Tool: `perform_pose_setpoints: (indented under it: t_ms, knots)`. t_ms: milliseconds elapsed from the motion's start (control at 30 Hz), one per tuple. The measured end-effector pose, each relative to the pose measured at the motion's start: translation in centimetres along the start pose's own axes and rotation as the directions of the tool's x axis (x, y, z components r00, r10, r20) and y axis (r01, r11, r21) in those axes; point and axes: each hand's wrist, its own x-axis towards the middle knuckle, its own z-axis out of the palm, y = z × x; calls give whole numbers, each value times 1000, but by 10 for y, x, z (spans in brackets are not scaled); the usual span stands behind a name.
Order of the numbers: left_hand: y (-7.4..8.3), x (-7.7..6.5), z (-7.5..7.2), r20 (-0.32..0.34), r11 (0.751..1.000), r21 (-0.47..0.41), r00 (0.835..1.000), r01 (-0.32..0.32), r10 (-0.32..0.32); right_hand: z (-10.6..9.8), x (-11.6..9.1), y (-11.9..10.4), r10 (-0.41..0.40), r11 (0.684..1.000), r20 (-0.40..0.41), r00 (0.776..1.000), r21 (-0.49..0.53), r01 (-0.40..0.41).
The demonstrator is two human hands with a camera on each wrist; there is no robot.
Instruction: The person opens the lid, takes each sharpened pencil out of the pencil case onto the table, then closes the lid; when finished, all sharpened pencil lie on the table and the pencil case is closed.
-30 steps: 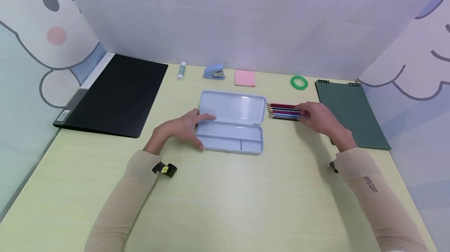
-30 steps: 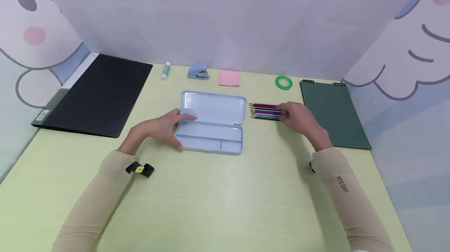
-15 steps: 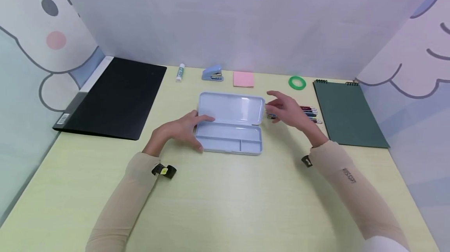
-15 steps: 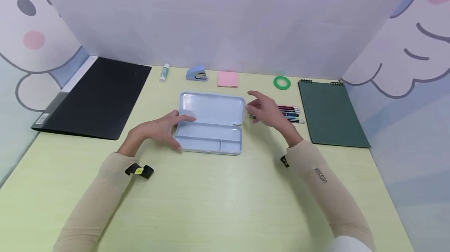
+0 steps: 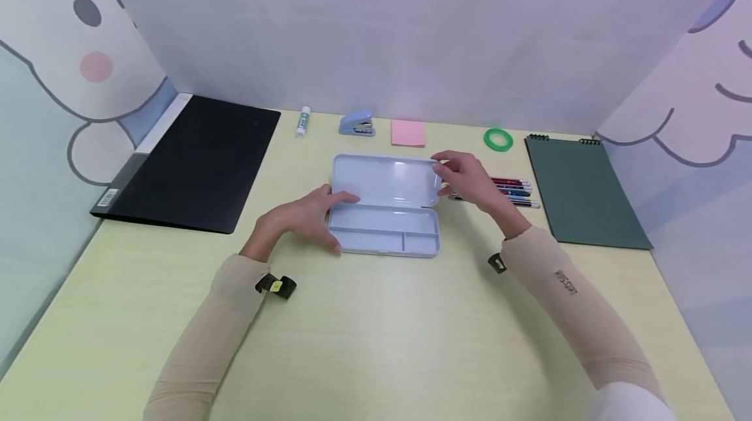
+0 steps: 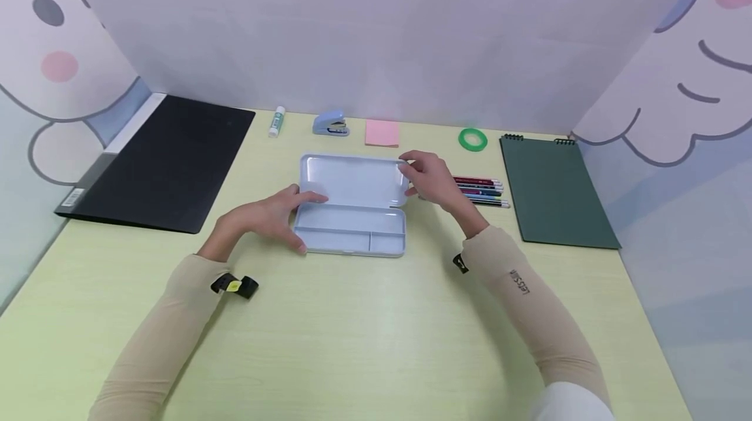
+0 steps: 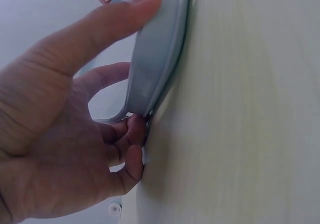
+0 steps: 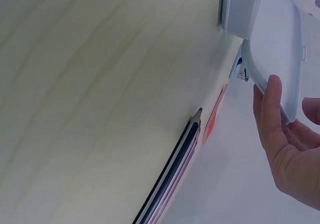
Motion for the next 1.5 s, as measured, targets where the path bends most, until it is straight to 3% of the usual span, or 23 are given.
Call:
perform_pose_setpoints:
  t_ms: [400,600,867,967,1033,1067,1167,1233,1267,1333,1500]
  knots:
    - [8,0,-1,12,999,34,999,37,-37,4,-11,1,3,991,-102,995,131,10]
    - [14,-5,-4,15,998,52,1000,24,-25,8,-22,3,3,987,-105,994,157,14]
    - [13,-28,-27,52,1000,5,998,-20,20,13,-37,3,-28,992,-90,996,120,39]
    - [16,-42,-41,-10,993,-50,994,-107,107,13,-41,5,-50,994,-86,995,92,58]
    - [19,-48,-48,-120,978,-82,976,-191,181,13,-46,7,-79,994,-80,994,68,85]
    - [22,-50,-50,-193,966,-92,956,-241,220,14,-47,9,-98,994,-79,992,47,102]
    - [30,-46,-48,-390,937,-78,875,-341,286,16,-54,13,-188,982,-54,981,-31,186]
    - [36,-39,-41,-444,932,-51,845,-358,300,17,-58,16,-251,965,-21,968,-87,248]
    - [38,-35,-37,-445,932,-43,842,-359,304,18,-59,18,-283,954,2,959,-108,281]
    - [44,-27,-27,-408,938,-9,858,-346,313,19,-62,20,-330,931,58,942,-145,335]
    - [54,-18,-5,-255,965,90,931,-247,262,21,-69,20,-325,898,199,924,-240,368]
